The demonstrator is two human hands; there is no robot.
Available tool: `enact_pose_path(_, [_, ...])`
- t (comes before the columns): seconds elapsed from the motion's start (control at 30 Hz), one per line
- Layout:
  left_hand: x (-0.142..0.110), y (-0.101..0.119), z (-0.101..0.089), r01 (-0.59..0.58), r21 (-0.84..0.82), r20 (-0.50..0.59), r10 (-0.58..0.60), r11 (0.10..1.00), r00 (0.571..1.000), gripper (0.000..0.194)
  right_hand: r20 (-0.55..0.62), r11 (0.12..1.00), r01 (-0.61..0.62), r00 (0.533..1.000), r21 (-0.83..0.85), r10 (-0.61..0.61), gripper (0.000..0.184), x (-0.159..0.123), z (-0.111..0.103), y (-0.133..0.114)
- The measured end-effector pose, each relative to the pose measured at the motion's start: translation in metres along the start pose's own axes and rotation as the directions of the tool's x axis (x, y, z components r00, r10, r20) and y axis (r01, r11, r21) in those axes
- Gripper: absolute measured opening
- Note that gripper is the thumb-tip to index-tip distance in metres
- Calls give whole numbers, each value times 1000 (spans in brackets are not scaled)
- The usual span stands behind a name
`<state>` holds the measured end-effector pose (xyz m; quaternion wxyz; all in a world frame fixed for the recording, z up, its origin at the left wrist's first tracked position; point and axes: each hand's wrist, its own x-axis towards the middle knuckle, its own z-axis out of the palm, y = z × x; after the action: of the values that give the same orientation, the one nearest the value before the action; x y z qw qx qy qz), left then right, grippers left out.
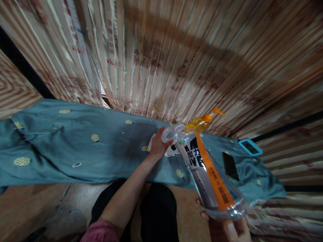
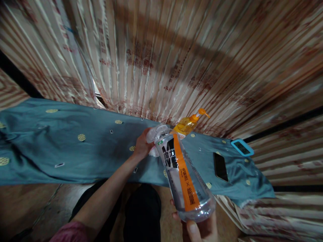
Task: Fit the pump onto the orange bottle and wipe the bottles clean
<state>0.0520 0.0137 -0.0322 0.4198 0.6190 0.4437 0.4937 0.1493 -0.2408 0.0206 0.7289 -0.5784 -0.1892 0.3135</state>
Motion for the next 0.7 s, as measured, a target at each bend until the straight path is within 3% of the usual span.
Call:
enact_pose_path(0.17, [-1,3,-1,9,1,5,-9,1000,1000,49,8,1000,3,1000,-2,-3,71,0,1,2])
enact_pose_path(0.37, [0,2,0,22,0,-6,-22,1000,1000,51,-52,998,-46,998,36,48,89,0,0,1])
enact_pose_path(0.57, [0,1,0,4,-1,-8,-4,1000,1000,51,2,1000,-10,1000,2,10,70,-1,0,0])
enact_pose_path(0.7, [0,1,0,5,-11,-10,-6,1000,1000,50,13,1000,-6,1000,-10,6,68,-1,0,0])
